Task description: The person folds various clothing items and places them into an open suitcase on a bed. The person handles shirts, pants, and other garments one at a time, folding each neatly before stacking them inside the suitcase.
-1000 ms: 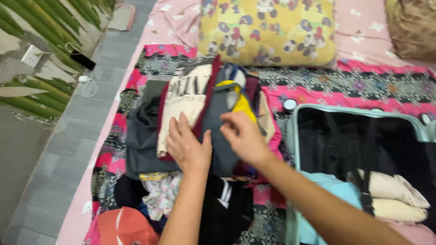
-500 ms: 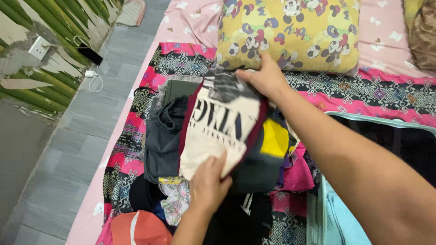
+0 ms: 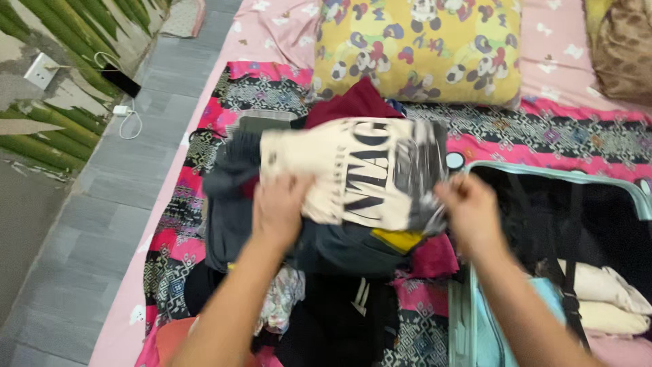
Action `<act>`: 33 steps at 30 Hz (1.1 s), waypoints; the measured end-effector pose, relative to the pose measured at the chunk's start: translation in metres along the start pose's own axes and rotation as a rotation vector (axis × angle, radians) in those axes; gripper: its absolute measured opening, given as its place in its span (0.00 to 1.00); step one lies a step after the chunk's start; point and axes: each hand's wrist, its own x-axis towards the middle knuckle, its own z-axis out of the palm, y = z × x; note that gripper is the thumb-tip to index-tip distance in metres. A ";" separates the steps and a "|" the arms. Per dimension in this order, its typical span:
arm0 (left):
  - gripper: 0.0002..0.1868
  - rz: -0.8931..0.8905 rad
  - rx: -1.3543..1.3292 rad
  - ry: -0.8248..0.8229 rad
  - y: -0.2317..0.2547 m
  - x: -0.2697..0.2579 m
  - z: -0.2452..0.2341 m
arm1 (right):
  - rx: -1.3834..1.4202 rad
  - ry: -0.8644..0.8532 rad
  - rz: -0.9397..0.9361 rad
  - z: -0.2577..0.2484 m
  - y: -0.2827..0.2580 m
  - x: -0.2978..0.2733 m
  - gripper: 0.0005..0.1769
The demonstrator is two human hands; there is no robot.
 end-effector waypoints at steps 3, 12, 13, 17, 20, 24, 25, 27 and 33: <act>0.17 -0.025 0.107 -0.130 -0.003 0.047 -0.003 | 0.145 -0.050 0.054 0.015 0.029 -0.046 0.06; 0.78 -0.200 -0.232 -0.686 0.161 0.046 -0.066 | 0.936 -0.266 0.467 -0.002 -0.037 -0.042 0.08; 0.69 -0.169 -0.293 -0.528 0.176 0.044 -0.069 | 0.973 -0.270 0.488 -0.007 -0.041 -0.040 0.08; 0.47 -0.088 -0.509 -0.171 0.209 0.055 -0.062 | 1.178 -0.412 0.340 -0.053 -0.045 -0.047 0.06; 0.40 0.063 -0.825 -0.128 0.230 0.074 -0.051 | 1.074 -0.293 0.155 -0.094 -0.050 -0.052 0.11; 0.36 0.056 -1.141 -0.405 0.265 0.108 -0.037 | 0.618 -0.307 -0.073 -0.174 -0.068 -0.058 0.46; 0.32 0.074 -1.221 -0.450 0.277 0.117 -0.031 | 0.278 -0.263 -0.165 -0.191 -0.070 -0.054 0.46; 0.25 0.109 -1.384 -0.542 0.303 0.137 -0.016 | -0.408 -0.158 -0.326 -0.220 -0.073 -0.033 0.48; 0.22 0.155 -1.156 -0.478 0.369 0.199 0.028 | -0.862 0.262 -0.662 -0.285 -0.086 -0.001 0.24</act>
